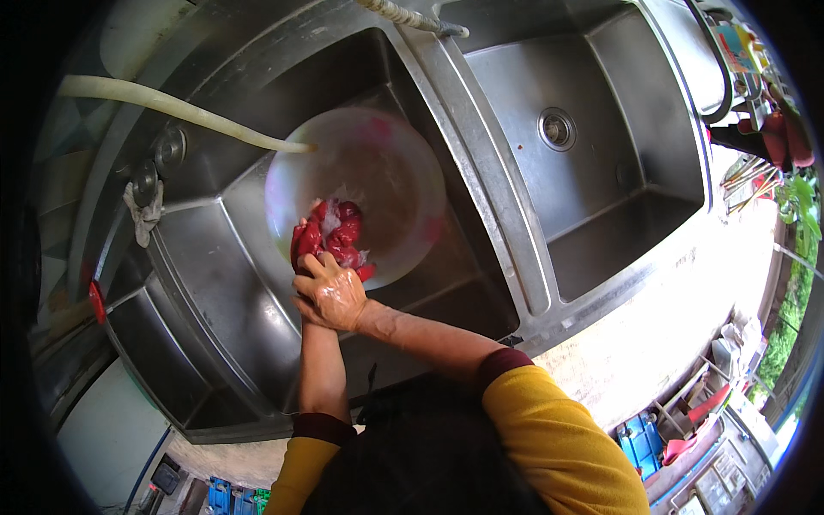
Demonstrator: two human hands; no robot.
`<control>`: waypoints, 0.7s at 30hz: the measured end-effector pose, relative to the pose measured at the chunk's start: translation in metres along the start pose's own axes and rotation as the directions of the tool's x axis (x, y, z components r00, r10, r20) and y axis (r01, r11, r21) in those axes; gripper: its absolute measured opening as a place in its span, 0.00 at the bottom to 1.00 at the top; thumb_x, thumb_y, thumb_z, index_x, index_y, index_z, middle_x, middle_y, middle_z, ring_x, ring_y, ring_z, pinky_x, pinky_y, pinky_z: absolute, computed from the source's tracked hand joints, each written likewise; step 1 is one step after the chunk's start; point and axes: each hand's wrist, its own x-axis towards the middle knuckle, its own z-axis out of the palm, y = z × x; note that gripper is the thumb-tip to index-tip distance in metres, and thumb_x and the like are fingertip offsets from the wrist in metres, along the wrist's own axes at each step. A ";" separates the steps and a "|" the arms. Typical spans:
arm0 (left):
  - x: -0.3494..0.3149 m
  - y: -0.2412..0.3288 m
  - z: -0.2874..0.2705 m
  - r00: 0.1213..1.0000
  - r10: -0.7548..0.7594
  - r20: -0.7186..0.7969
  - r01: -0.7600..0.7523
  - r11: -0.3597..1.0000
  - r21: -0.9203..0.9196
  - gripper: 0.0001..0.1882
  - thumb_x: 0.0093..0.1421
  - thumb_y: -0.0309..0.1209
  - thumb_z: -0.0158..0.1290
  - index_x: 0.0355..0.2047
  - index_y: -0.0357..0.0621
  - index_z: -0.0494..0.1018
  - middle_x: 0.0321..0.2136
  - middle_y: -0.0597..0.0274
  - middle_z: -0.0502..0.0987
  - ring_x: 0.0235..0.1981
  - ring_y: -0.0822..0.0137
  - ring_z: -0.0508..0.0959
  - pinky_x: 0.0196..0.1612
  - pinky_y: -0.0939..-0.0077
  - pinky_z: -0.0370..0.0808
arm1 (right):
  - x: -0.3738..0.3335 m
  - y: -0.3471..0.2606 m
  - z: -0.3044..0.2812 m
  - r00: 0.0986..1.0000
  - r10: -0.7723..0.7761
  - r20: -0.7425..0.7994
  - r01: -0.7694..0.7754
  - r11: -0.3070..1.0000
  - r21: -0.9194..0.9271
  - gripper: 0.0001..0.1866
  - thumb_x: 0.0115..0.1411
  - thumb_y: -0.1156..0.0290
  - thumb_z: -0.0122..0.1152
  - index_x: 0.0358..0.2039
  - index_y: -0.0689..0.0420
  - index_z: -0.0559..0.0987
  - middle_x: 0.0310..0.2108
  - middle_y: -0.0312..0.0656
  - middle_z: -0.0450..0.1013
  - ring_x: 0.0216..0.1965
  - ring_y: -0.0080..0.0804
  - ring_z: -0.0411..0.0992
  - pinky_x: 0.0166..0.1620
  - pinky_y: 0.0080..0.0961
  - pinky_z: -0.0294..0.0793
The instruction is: The person washes a red cloth by hand in a white bowl placed in a stainless steel sink. They repeatedly submerge, scrub, wring, and rinse the cloth under running water from a hose, then lift and shake it to remove excess water.
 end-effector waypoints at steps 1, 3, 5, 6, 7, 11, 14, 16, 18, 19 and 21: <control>-0.003 -0.006 -0.013 0.993 0.030 0.115 -0.024 0.999 -0.047 0.23 0.66 0.51 0.39 0.49 0.48 0.68 0.45 0.63 0.72 0.46 0.68 0.72 0.52 0.73 0.68 | 0.003 0.007 0.003 0.998 -0.039 -0.047 0.038 0.999 -0.026 0.10 0.45 0.64 0.65 0.25 0.52 0.75 0.31 0.41 0.65 0.34 0.41 0.68 0.29 0.36 0.73; -0.001 -0.017 -0.032 0.937 0.148 0.315 -0.106 0.983 -0.147 0.21 0.66 0.50 0.40 0.48 0.49 0.69 0.44 0.64 0.71 0.46 0.68 0.72 0.53 0.73 0.68 | 0.021 0.020 0.009 0.997 0.003 -0.082 -0.007 0.999 -0.043 0.07 0.45 0.66 0.64 0.24 0.53 0.76 0.28 0.42 0.66 0.28 0.42 0.70 0.29 0.37 0.73; 0.002 -0.024 -0.037 0.900 0.239 0.366 -0.176 0.965 -0.197 0.20 0.66 0.50 0.40 0.47 0.50 0.69 0.44 0.64 0.71 0.46 0.69 0.72 0.53 0.73 0.67 | 0.039 0.033 0.011 0.989 0.022 -0.143 -0.021 1.000 0.008 0.05 0.46 0.68 0.61 0.22 0.54 0.77 0.25 0.44 0.69 0.24 0.45 0.72 0.29 0.39 0.73; 0.003 -0.023 -0.033 0.962 0.236 0.135 -0.231 0.972 -0.052 0.20 0.67 0.48 0.40 0.51 0.50 0.65 0.46 0.64 0.70 0.48 0.68 0.71 0.55 0.72 0.65 | 0.054 0.040 0.016 0.966 0.073 -0.249 -0.076 0.997 -0.002 0.07 0.48 0.66 0.59 0.20 0.55 0.77 0.25 0.47 0.71 0.24 0.48 0.73 0.28 0.41 0.73; 0.004 -0.022 -0.026 0.976 0.194 -0.095 -0.187 0.979 0.078 0.21 0.67 0.47 0.39 0.54 0.51 0.62 0.48 0.65 0.68 0.50 0.68 0.69 0.57 0.72 0.63 | 0.069 0.048 0.020 0.949 0.168 -0.266 -0.188 0.981 -0.050 0.10 0.50 0.63 0.57 0.20 0.57 0.78 0.24 0.50 0.73 0.24 0.49 0.74 0.29 0.41 0.73; 0.004 -0.008 0.024 0.792 0.258 -0.553 -0.054 0.932 0.357 0.29 0.64 0.50 0.45 0.57 0.43 0.62 0.51 0.57 0.68 0.53 0.61 0.69 0.57 0.66 0.66 | 0.098 0.106 0.011 0.959 0.123 -0.255 -0.139 0.989 -0.045 0.11 0.52 0.64 0.57 0.25 0.59 0.77 0.28 0.50 0.74 0.27 0.51 0.73 0.33 0.41 0.74; -0.019 0.014 0.059 0.655 0.509 -0.558 0.192 0.602 0.775 0.26 0.60 0.41 0.54 0.55 0.40 0.66 0.52 0.51 0.69 0.53 0.61 0.69 0.54 0.68 0.66 | 0.101 0.161 -0.021 0.970 0.167 -0.179 -0.168 0.986 0.010 0.14 0.50 0.65 0.61 0.36 0.59 0.77 0.33 0.52 0.74 0.36 0.49 0.73 0.41 0.40 0.72; -0.027 0.021 0.071 0.705 0.553 -0.443 0.140 0.504 0.852 0.29 0.58 0.35 0.58 0.58 0.42 0.63 0.55 0.47 0.66 0.56 0.61 0.66 0.58 0.69 0.62 | 0.095 0.193 -0.046 0.984 0.009 -0.180 -0.040 0.985 -0.169 0.20 0.48 0.65 0.63 0.41 0.58 0.75 0.41 0.52 0.71 0.45 0.49 0.70 0.50 0.40 0.68; -0.032 0.025 0.074 0.691 0.633 -0.349 0.074 0.418 0.905 0.32 0.57 0.32 0.58 0.60 0.43 0.59 0.57 0.47 0.63 0.60 0.59 0.62 0.59 0.66 0.61 | 0.090 0.208 -0.053 0.965 -0.092 -0.244 0.014 0.953 -0.303 0.25 0.47 0.64 0.65 0.46 0.57 0.74 0.50 0.51 0.68 0.53 0.49 0.65 0.57 0.41 0.63; -0.032 0.026 0.073 0.692 0.677 -0.251 0.122 0.234 0.965 0.32 0.57 0.32 0.58 0.60 0.43 0.60 0.58 0.48 0.63 0.60 0.58 0.62 0.59 0.65 0.61 | 0.083 0.209 -0.048 0.983 -0.066 -0.174 0.004 0.942 -0.337 0.27 0.46 0.64 0.64 0.48 0.56 0.73 0.53 0.51 0.66 0.56 0.48 0.62 0.59 0.42 0.60; -0.030 0.021 0.069 0.720 0.693 0.010 0.180 -0.202 0.963 0.32 0.57 0.32 0.58 0.60 0.42 0.60 0.59 0.49 0.61 0.60 0.55 0.63 0.58 0.63 0.61 | 0.065 0.202 -0.033 0.997 -0.001 -0.082 -0.032 0.913 -0.406 0.31 0.45 0.65 0.64 0.53 0.55 0.70 0.58 0.51 0.61 0.61 0.48 0.57 0.62 0.45 0.54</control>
